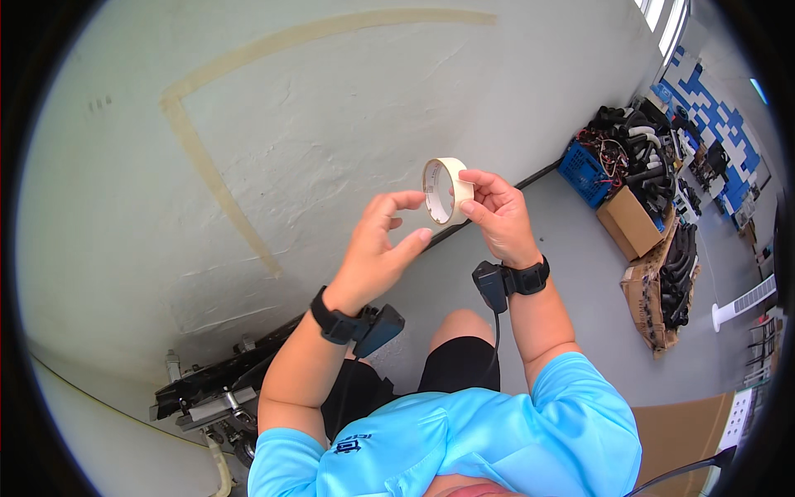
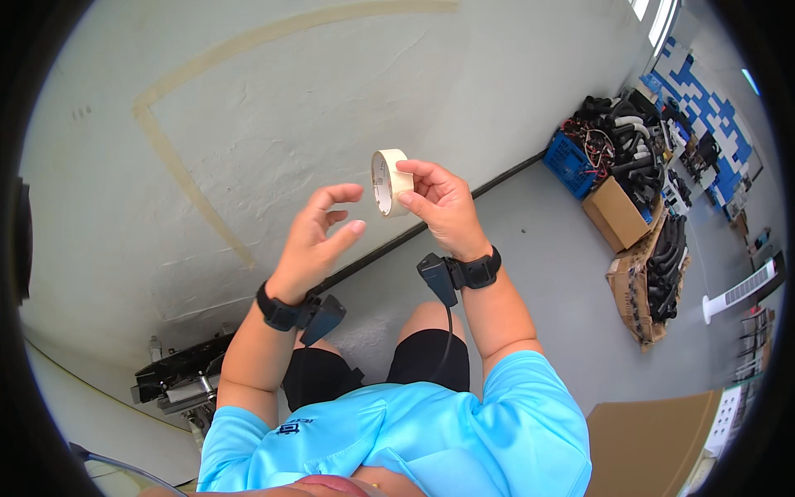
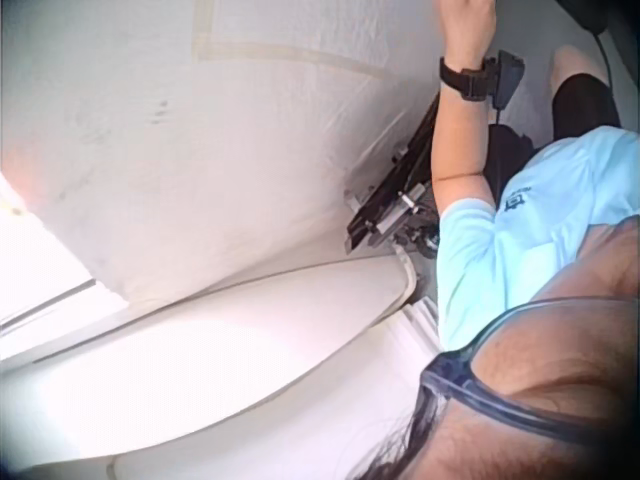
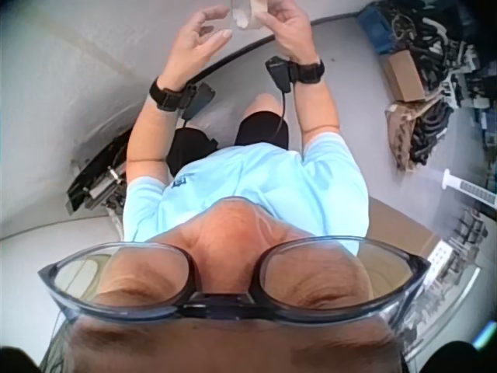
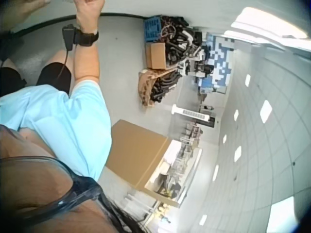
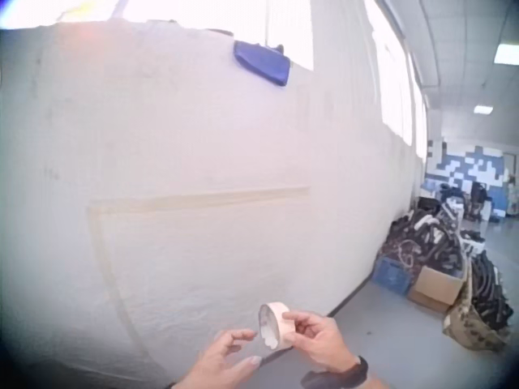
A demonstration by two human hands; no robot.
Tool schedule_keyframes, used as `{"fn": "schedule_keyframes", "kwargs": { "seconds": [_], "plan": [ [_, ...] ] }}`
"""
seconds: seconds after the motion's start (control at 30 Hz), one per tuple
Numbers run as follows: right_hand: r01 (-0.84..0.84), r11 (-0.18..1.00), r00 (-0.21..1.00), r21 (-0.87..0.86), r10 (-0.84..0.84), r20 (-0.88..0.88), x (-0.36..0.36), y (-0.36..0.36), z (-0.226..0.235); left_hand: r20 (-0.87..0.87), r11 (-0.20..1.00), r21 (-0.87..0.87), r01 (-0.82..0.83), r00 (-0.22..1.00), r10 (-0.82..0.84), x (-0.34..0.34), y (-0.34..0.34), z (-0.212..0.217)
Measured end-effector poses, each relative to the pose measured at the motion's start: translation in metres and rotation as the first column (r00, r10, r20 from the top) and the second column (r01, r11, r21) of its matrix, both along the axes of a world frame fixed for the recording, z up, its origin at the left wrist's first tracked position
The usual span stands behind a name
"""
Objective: The person is applying masking tape to a wall to create a square or rectangular boundary, likely for a painting or repair task.
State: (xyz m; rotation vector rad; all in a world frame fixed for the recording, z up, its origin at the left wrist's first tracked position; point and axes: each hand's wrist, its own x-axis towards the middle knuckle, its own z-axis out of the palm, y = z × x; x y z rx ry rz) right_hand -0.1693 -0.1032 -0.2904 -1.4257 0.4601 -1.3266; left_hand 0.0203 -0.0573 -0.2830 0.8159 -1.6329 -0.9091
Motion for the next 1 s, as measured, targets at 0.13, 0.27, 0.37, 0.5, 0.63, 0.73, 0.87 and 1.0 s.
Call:
{"fn": "schedule_keyframes", "kwargs": {
  "seconds": [0.13, 0.27, 0.37, 0.5, 0.63, 0.73, 0.87, 1.0],
  "plan": [
    [0.006, 0.996, 0.999, 0.086, -0.010, 0.046, 0.003, 0.002, 0.000, 0.343, 0.932, -0.337, -0.134, 0.904, 0.254, -0.024, -0.005, -0.021],
    [0.042, 0.986, 0.999, 0.159, -0.047, 0.026, -0.002, -0.005, -0.010, 0.395, 0.846, -0.523, -0.105, 0.850, 0.350, -0.031, -0.015, -0.039],
    [0.152, 0.980, 0.985, 0.131, -0.140, -0.096, -0.004, -0.006, -0.011, 0.374, 0.795, -0.600, -0.092, 0.846, 0.381, -0.030, -0.022, -0.048],
    [0.373, 0.926, 0.914, -0.057, -0.377, -0.147, -0.010, -0.007, -0.018, 0.444, 0.833, -0.551, 0.046, 0.861, 0.246, -0.032, -0.017, -0.054],
    [0.336, 0.941, 0.929, 0.028, -0.327, -0.174, -0.005, -0.006, -0.027, 0.525, 0.908, -0.415, 0.059, 0.831, 0.186, -0.034, -0.010, -0.063],
    [0.399, 0.916, 0.897, -0.041, -0.399, -0.188, 0.001, -0.009, -0.041, 0.524, 0.928, -0.373, 0.012, 0.828, 0.200, -0.035, -0.007, -0.071],
    [0.455, 0.861, 0.843, -0.226, -0.498, -0.202, 0.007, -0.004, -0.045, 0.531, 0.953, -0.290, -0.085, 0.815, 0.235, -0.033, -0.007, -0.084],
    [0.418, 0.826, 0.835, -0.379, -0.513, -0.198, 0.009, 0.005, -0.050, 0.357, 0.991, 0.071, -0.112, 0.931, 0.080, -0.026, -0.015, -0.093]
  ]
}}
